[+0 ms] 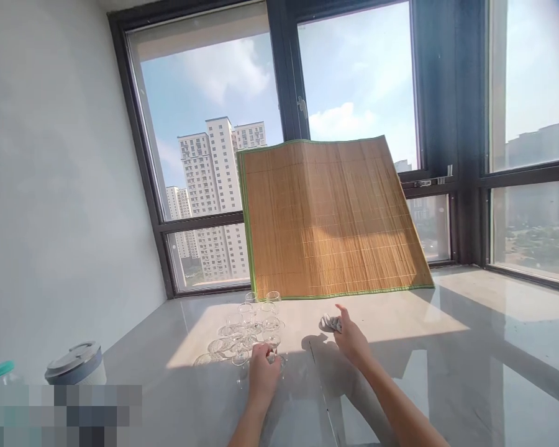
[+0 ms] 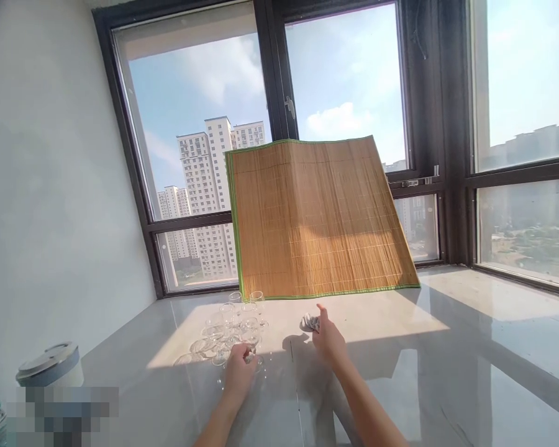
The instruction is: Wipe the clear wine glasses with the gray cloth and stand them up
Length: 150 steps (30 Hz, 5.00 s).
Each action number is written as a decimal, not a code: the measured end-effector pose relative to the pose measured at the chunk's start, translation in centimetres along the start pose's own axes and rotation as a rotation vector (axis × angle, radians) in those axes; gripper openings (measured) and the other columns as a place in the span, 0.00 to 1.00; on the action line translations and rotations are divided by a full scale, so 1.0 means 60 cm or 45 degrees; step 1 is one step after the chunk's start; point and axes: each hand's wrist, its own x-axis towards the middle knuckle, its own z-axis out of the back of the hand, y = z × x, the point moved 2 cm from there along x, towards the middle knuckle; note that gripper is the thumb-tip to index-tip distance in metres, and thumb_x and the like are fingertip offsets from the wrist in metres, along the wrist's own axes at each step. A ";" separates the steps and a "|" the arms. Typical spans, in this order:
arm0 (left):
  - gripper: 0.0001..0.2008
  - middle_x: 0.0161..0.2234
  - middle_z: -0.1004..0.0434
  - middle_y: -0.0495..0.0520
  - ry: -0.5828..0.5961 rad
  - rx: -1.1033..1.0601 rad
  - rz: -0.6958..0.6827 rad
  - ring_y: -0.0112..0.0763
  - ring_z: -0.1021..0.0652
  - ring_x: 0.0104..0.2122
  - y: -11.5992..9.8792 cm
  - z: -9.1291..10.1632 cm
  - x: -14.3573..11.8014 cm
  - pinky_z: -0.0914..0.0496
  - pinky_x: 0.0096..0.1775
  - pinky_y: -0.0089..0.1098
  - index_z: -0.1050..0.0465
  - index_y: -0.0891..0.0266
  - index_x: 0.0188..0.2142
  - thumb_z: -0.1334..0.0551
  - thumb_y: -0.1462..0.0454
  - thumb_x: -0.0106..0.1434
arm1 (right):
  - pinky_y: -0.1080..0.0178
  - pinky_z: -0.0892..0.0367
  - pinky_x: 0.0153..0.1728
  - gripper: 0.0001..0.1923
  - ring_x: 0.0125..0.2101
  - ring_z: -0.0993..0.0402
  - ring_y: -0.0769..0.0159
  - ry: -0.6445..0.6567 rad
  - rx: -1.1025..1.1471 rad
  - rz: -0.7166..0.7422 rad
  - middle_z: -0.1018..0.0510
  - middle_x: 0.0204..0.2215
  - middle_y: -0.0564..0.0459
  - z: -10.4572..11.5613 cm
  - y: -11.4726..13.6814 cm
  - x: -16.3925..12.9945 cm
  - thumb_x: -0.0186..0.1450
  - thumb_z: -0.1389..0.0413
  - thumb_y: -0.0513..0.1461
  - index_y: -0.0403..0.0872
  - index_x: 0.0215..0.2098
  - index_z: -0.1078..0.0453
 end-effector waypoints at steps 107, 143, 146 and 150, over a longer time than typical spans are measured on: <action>0.17 0.36 0.20 0.52 0.173 0.376 -0.455 0.37 0.26 0.41 -0.097 -0.061 0.019 0.41 0.54 0.42 0.22 0.57 0.39 0.47 0.73 0.59 | 0.63 0.35 0.32 0.30 0.30 0.27 0.64 -0.313 0.538 0.154 0.23 0.34 0.52 -0.005 0.092 -0.026 0.55 0.49 0.35 0.48 0.56 0.45; 0.18 0.33 0.23 0.53 0.134 0.524 -0.425 0.41 0.28 0.39 -0.083 -0.056 0.021 0.40 0.47 0.40 0.20 0.54 0.37 0.46 0.73 0.58 | 0.69 0.47 0.19 0.27 0.18 0.41 0.72 0.377 0.832 -0.028 0.33 0.21 0.63 -0.002 0.097 -0.030 0.44 0.43 0.33 0.50 0.43 0.40; 0.19 0.33 0.23 0.54 0.134 0.489 -0.453 0.40 0.28 0.38 -0.083 -0.056 0.023 0.39 0.44 0.38 0.20 0.55 0.39 0.46 0.73 0.57 | 0.69 0.46 0.20 0.26 0.19 0.40 0.71 0.472 0.904 -0.009 0.33 0.20 0.63 0.008 0.102 -0.032 0.46 0.41 0.34 0.50 0.42 0.39; 0.16 0.33 0.23 0.54 0.128 0.398 -0.479 0.39 0.27 0.38 -0.085 -0.055 0.025 0.38 0.41 0.34 0.22 0.59 0.36 0.47 0.73 0.57 | 0.68 0.44 0.22 0.24 0.21 0.37 0.70 0.492 1.063 -0.037 0.31 0.21 0.62 0.016 0.107 -0.037 0.46 0.39 0.36 0.50 0.40 0.40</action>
